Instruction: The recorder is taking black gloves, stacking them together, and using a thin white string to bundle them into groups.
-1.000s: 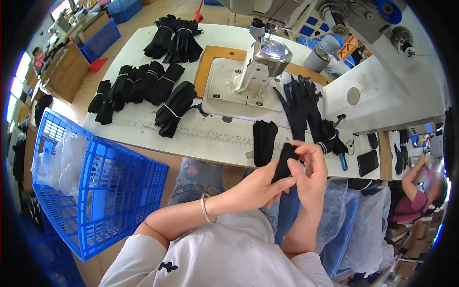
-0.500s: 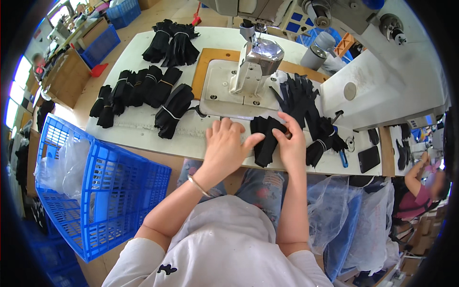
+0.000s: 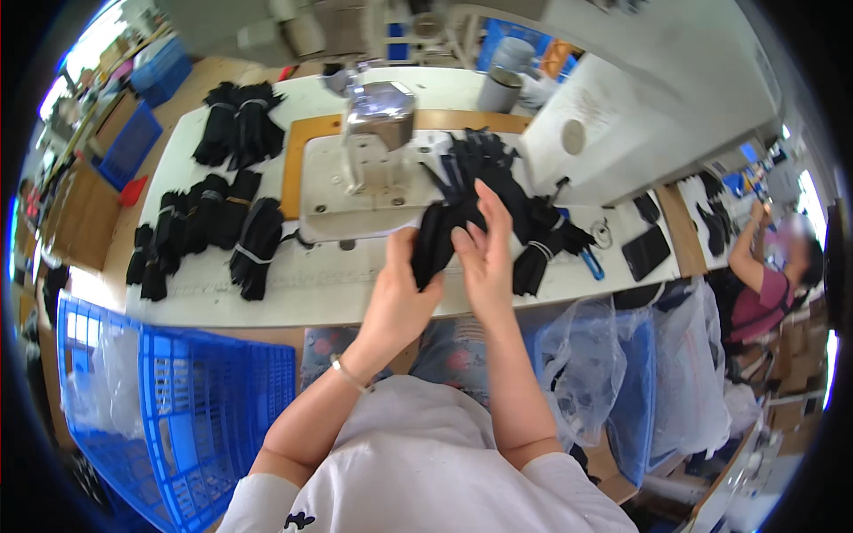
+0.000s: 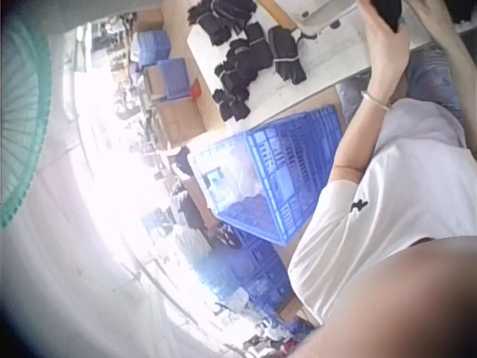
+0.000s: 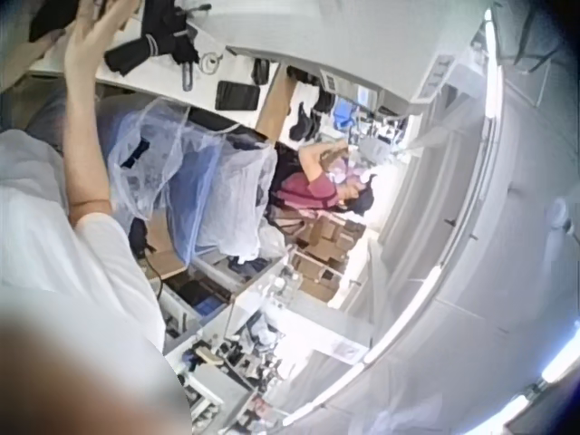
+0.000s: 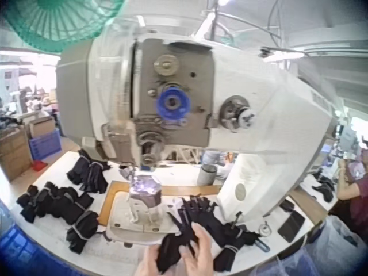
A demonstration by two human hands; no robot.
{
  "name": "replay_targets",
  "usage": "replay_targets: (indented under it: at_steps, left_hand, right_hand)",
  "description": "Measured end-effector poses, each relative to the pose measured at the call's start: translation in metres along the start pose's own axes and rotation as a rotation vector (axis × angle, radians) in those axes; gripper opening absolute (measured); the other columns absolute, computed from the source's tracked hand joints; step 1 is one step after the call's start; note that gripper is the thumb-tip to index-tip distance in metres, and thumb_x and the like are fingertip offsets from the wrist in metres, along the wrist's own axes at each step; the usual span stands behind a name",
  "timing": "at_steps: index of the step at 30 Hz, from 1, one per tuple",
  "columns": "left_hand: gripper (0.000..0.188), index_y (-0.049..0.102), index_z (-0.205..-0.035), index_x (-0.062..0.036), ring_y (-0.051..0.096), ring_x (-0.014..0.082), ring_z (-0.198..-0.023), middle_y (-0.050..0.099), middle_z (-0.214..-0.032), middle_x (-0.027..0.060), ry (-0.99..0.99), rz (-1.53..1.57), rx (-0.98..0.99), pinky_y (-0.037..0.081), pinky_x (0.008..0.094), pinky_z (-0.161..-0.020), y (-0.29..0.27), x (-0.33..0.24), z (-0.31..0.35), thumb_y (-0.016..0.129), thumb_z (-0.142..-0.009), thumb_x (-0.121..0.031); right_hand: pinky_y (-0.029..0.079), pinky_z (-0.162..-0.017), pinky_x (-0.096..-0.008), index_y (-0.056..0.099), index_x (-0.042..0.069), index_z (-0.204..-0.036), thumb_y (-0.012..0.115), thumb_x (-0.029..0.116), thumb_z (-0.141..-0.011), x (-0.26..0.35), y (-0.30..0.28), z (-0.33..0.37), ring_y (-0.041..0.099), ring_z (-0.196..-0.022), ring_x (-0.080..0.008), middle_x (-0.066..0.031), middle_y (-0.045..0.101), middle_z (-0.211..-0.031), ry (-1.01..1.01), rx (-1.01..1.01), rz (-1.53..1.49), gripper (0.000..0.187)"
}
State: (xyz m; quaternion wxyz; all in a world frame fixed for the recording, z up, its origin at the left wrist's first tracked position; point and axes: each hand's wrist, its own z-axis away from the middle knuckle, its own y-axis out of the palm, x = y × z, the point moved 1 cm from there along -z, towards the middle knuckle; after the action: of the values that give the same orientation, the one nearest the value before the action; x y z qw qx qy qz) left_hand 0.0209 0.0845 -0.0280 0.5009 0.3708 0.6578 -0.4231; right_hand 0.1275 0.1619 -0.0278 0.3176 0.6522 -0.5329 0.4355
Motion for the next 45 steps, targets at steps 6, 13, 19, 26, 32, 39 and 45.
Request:
replay_targets:
  at_steps: [6,13,19,26,32,39,45]
  left_hand:
    - [0.052,0.038,-0.134,0.0002,0.061,0.0155,-0.093,0.058,-0.111,0.0125,0.032,0.200,0.040,0.053,0.0294,-0.076,0.002,-0.002,0.002,0.060,-0.088,-0.001]
    - [0.037,0.052,-0.119,-0.0006,0.071,0.0274,-0.084,0.061,-0.096,0.0095,-0.406,0.657,0.130,0.062,0.0318,-0.055,-0.023,-0.024,0.011,0.063,-0.084,0.003]
    - [0.021,0.051,-0.105,-0.0016,0.067,0.0206,-0.069,0.061,-0.085,0.0097,-0.373,0.643,0.165,0.055,0.0277,-0.045,-0.012,-0.016,0.016,0.062,-0.087,-0.001]
    - [0.025,0.050,-0.108,-0.0020,0.063,0.0165,-0.066,0.061,-0.087,0.0103,-0.326,0.530,0.265,0.052,0.0256,-0.046,-0.010,-0.016,0.025,0.065,-0.089,-0.010]
    - [0.044,0.050,-0.117,0.0012,0.064,0.0167,-0.074,0.065,-0.089,0.0113,-0.258,0.535,0.320,0.054,0.0279,-0.059,-0.011,-0.019,0.035,0.069,-0.090,-0.028]
    - [0.038,0.058,-0.116,0.0026,0.063,0.0134,-0.090,0.068,-0.102,0.0102,-0.288,0.426,0.356,0.051,0.0269,-0.082,-0.023,-0.019,0.044,0.072,-0.087,-0.017]
    - [0.041,0.059,-0.120,0.0040,0.063,0.0120,-0.088,0.070,-0.101,0.0103,-0.271,0.456,0.349,0.051,0.0256,-0.078,-0.028,-0.020,0.050,0.072,-0.085,-0.013]
  right_hand:
    - [0.028,-0.113,-0.0381,0.036,0.006,-0.145,0.050,0.009,-0.097,0.030,0.006,0.008,0.032,-0.139,-0.0323,-0.0175,0.035,-0.148,-0.131,0.374,0.032,0.050]
    - [0.048,-0.090,-0.0346,0.067,0.004,-0.108,0.067,0.010,-0.084,0.082,-0.107,-0.016,0.062,-0.100,-0.0241,-0.0120,0.065,-0.109,0.081,-0.162,0.372,0.024]
    - [0.049,-0.076,-0.0384,0.070,0.005,-0.090,0.068,0.020,-0.082,-0.016,-0.230,-0.051,0.064,-0.086,-0.0294,-0.0137,0.067,-0.094,0.213,-0.230,1.068,0.017]
    - [0.049,-0.075,-0.0419,0.070,0.005,-0.084,0.066,0.019,-0.080,-0.040,-0.236,-0.053,0.064,-0.084,-0.0329,-0.0143,0.066,-0.088,0.215,-0.210,1.151,0.015]
    - [0.050,-0.074,-0.0416,0.070,0.005,-0.085,0.065,0.019,-0.081,-0.034,-0.236,-0.055,0.066,-0.083,-0.0320,-0.0136,0.069,-0.086,0.264,-0.213,1.097,0.016]
    - [0.051,-0.075,-0.0399,0.071,0.007,-0.088,0.065,0.025,-0.080,-0.030,-0.229,-0.060,0.067,-0.084,-0.0314,-0.0123,0.070,-0.088,0.327,-0.167,1.106,0.021]
    - [0.051,-0.074,-0.0340,0.069,0.003,-0.090,0.068,0.022,-0.083,-0.023,-0.232,-0.058,0.069,-0.079,-0.0249,-0.0131,0.071,-0.083,0.187,-0.417,0.849,0.020]
